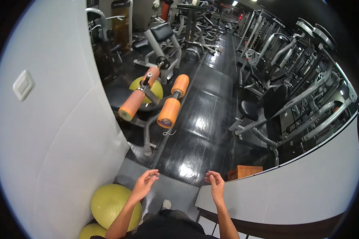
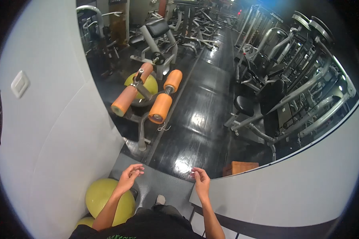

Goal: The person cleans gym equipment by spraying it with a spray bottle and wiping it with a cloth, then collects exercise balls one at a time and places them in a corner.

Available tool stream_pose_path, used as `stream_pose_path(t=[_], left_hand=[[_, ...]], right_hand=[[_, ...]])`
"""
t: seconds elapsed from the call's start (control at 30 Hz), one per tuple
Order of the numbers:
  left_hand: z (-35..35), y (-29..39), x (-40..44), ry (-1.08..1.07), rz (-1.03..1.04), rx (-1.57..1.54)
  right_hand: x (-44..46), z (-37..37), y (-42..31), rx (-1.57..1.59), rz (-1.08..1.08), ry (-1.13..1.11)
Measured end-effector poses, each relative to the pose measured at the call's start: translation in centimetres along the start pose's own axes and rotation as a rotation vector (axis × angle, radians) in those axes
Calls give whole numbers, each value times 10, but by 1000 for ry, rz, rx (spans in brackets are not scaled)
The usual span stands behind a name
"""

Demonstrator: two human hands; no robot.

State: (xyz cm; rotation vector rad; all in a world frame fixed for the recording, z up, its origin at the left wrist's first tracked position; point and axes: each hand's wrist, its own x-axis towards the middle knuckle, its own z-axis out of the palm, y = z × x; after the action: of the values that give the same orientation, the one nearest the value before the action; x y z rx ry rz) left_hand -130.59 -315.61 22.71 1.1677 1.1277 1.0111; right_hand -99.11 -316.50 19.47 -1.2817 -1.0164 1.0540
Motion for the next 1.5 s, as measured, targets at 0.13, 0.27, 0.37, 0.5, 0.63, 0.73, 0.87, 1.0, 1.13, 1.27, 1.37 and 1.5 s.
stream_pose_path(t=[0.13,0.27,0.37,0.5,0.63,0.73,0.87,1.0,1.13,1.27,1.37,1.5], left_hand=[[21,16,25,-65,-35,-20],[32,23,61,-27,-18,-115],[35,25,101,42,5,-191],[36,19,171,153,50,-212],[40,20,250,205,80,-211],[44,24,303,185,112,-294],[50,35,367,120,57,-237],[50,47,422,37,24,-246],[53,47,488,55,55,-205],[77,48,565,215,-8,-328],[99,41,632,318,-23,-394],[117,43,697,461,-52,-424]], right_hand=[[35,-11,-8,75,103,-41],[78,-5,-6,167,184,-32],[121,8,-16,228,187,5],[187,23,-24,280,210,4],[260,31,-13,299,251,-20],[311,40,-13,305,298,-49],[371,42,-28,267,316,-108],[434,39,-24,279,323,-84],[509,35,-12,340,363,-122],[600,27,-8,315,368,-164],[680,10,-3,301,342,-209],[781,-3,8,184,361,-311]])
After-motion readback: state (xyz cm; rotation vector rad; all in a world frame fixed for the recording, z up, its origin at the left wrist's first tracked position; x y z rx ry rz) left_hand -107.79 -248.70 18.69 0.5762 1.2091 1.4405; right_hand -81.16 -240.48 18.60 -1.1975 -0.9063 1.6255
